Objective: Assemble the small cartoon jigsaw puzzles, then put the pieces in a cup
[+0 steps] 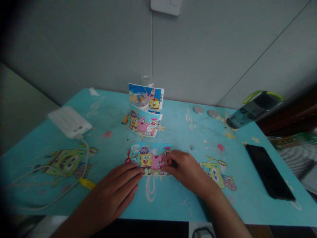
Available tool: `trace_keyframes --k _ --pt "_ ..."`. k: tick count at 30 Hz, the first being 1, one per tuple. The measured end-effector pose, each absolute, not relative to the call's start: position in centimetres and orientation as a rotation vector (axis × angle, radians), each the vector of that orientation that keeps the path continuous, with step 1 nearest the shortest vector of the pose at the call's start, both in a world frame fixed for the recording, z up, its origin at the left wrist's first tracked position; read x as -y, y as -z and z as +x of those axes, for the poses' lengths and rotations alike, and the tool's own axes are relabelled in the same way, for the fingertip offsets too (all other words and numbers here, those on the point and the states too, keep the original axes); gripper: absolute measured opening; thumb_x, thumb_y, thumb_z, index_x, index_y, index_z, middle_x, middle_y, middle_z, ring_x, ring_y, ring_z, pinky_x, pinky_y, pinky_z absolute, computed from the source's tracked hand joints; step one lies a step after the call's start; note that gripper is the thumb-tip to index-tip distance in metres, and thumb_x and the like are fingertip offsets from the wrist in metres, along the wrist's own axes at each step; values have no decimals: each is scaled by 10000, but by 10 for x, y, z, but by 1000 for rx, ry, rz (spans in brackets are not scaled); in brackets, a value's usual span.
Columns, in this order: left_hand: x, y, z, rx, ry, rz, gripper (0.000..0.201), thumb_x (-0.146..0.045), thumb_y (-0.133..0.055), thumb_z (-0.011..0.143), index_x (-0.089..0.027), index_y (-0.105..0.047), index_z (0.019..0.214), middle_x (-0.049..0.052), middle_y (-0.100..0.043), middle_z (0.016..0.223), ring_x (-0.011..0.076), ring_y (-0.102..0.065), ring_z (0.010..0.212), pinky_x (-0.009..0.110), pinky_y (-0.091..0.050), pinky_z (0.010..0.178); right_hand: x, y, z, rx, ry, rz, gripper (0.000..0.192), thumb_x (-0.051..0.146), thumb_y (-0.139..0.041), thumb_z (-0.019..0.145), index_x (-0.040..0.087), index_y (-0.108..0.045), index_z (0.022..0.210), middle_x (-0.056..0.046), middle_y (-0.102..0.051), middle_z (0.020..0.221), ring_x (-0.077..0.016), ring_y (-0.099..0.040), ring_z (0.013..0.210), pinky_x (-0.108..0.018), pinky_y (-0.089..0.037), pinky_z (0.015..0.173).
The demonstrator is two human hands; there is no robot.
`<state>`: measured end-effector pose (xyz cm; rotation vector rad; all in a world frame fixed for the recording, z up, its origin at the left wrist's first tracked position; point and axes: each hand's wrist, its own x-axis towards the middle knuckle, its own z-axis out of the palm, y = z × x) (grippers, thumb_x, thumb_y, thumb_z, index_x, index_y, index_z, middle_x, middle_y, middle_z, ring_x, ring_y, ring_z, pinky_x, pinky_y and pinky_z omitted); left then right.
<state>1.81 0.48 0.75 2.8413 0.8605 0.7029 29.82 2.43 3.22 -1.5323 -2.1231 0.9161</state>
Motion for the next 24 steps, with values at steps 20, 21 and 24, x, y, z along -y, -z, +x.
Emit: trace_keyframes --k 20,21,24 --pt "-4 -9 19 -883 -723 2813 330 -126 -533 963 -106 -628 1279 108 -656 1269 251 -566 1226 475 -507 1074 -22 -47 305 1687 -1137 -1577 238 413 -746 844 203 -744 954 -36 -755 856 -161 -660 716 -264 -518 635" --pt "-4 -8 19 -884 -724 2813 332 -127 -537 962 -107 -628 1280 107 -656 1270 254 -563 1230 476 -504 1076 -22 -48 305 1625 -1181 -1569 256 426 -750 837 196 -742 950 -40 -755 846 -161 -665 704 -263 -524 621" --pt "-4 -8 19 -889 -704 2807 340 -130 -537 964 -116 -623 1293 100 -650 1286 252 -554 1244 476 -498 1084 -22 -48 305 1609 -1241 -1531 254 429 -705 878 193 -743 966 -42 -749 842 -154 -661 696 -267 -536 628"
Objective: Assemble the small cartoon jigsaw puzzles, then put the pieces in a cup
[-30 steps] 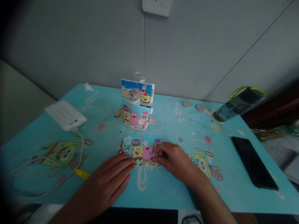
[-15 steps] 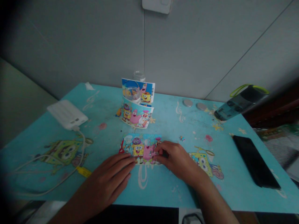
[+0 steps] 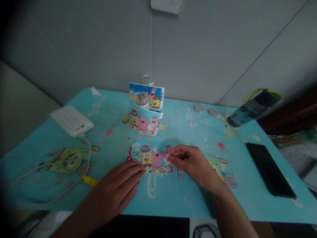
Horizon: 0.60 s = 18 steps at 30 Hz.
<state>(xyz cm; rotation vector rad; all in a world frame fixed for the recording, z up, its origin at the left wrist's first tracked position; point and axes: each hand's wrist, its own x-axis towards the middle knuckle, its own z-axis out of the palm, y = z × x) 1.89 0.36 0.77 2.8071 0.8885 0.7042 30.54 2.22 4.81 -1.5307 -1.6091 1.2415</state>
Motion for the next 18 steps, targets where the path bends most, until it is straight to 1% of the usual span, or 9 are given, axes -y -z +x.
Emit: trace_keyframes --k 5,8,10,14,18 --pt "-3 -8 19 -895 -724 2806 329 -133 -525 968 -127 -632 1280 98 -659 1271 247 -570 1224 466 -523 1052 -22 -45 301 1853 -1146 -1397 252 352 -562 984 242 -738 1128 -51 -744 1038 -166 -660 863 -310 -541 783" --pt "-4 -9 19 -897 -740 2797 327 -135 -530 967 -123 -631 1278 99 -664 1262 248 -573 1221 467 -518 1059 -23 -44 299 1876 -1153 -1371 253 335 -556 989 253 -734 1149 -53 -738 1100 -184 -662 952 -329 -534 844" --pt "-4 -9 19 -893 -739 2794 327 -137 -534 968 -119 -627 1281 99 -662 1266 247 -573 1221 470 -510 1068 -23 -43 298 1840 -1173 -1412 245 353 -586 973 250 -735 1138 -46 -746 1084 -193 -668 950 -329 -536 842" --pt "-3 -7 18 -894 -701 2797 341 -132 -531 971 -118 -609 1302 98 -642 1295 241 -552 1244 471 -494 1087 -23 -40 299 1813 -1149 -1475 192 349 -625 953 235 -748 1046 -26 -754 958 -183 -670 858 -292 -532 769" --pt "-2 -6 18 -905 -673 2799 344 -142 -528 975 -120 -603 1310 100 -632 1308 247 -540 1260 474 -490 1092 -25 -37 299 1909 -1034 -1424 164 298 -585 981 245 -735 1022 -34 -736 1004 -181 -668 909 -293 -520 827"
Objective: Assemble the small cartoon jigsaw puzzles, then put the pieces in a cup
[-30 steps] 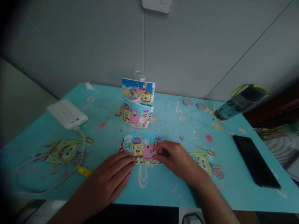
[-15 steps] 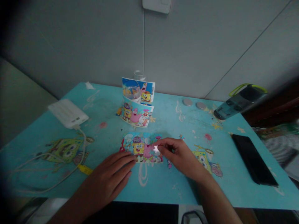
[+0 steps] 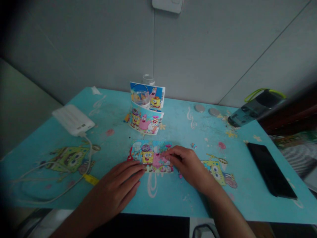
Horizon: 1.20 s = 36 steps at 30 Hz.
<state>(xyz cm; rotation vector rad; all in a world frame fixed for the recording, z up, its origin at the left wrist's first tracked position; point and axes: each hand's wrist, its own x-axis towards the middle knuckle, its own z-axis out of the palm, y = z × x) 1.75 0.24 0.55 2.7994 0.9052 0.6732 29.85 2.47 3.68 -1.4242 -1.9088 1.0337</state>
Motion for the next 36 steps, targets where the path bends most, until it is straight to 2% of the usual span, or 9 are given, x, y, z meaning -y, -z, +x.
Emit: trace_keyframes --k 7,15,24,30,36 --pt "-3 -6 18 -906 -664 2783 354 -133 -530 972 -125 -599 1319 98 -631 1310 248 -541 1260 470 -483 1098 -26 -38 289 2114 -909 -1352 237 275 -492 1030 229 -725 1038 -61 -712 1024 -184 -658 956 -291 -503 864" --pt "-4 -6 19 -903 -673 2776 347 -146 -531 975 -131 -602 1314 93 -632 1311 251 -545 1256 480 -486 1092 -27 -25 284 2246 -704 -1350 212 269 -523 1020 252 -732 1045 -43 -735 1016 -208 -667 982 -374 -499 939" --pt "-3 -8 18 -911 -711 2760 331 -145 -531 974 -127 -616 1294 92 -644 1291 244 -557 1243 468 -488 1091 -29 -28 284 2262 -674 -1358 177 272 -545 1013 253 -721 1018 -27 -733 1000 -194 -668 968 -344 -507 897" --pt "-2 -10 19 -908 -700 2755 329 -146 -528 977 -128 -617 1293 90 -642 1292 238 -554 1244 456 -477 1105 -27 -27 282 2278 -573 -1385 171 259 -563 1001 241 -728 1039 -44 -723 989 -210 -653 971 -375 -509 899" --pt "-1 -8 18 -921 -682 2754 333 -146 -525 978 -131 -615 1298 80 -638 1302 235 -548 1247 460 -473 1111 -26 -22 283 2279 -449 -1455 156 271 -609 971 238 -740 1049 -89 -667 1074 -243 -631 1040 -408 -512 920"
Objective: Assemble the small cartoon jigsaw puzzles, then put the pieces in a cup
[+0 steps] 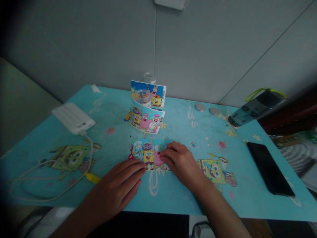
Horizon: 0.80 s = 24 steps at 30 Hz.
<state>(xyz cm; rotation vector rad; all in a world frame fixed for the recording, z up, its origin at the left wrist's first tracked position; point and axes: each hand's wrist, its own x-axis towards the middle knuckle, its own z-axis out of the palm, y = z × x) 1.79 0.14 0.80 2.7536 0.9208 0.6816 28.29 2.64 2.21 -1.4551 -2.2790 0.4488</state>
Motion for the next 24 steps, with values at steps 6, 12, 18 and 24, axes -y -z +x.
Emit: trace_keyframes --k 6,12,18,24 --pt "-3 -4 17 -897 -710 2791 347 -138 -522 977 -129 -610 1312 89 -632 1322 246 -540 1265 470 -484 1099 -17 -25 279 2246 -462 -1413 151 256 -582 987 229 -723 1034 -68 -690 1009 -224 -635 1000 -402 -511 915" --pt "-4 4 13 -853 -744 2834 365 -111 -514 966 -120 -605 1319 112 -620 1336 255 -538 1276 468 -518 1058 44 -34 272 2189 -465 -1409 184 210 -546 996 225 -694 1105 -59 -692 989 -203 -615 894 -389 -504 832" --pt "-5 8 12 -799 -785 2899 386 -94 -534 944 -128 -608 1322 112 -624 1336 256 -538 1288 454 -526 1052 43 -25 333 1948 -338 -1695 181 252 -530 997 223 -699 1056 -65 -700 977 -215 -640 918 -380 -513 838" --pt "-1 -4 18 -829 -877 2917 300 -71 -525 943 -103 -662 1208 120 -678 1222 248 -602 1191 456 -545 1016 -11 -5 382 1861 -115 -1990 323 427 -572 955 210 -730 1135 -104 -705 1034 -262 -667 893 -417 -518 835"
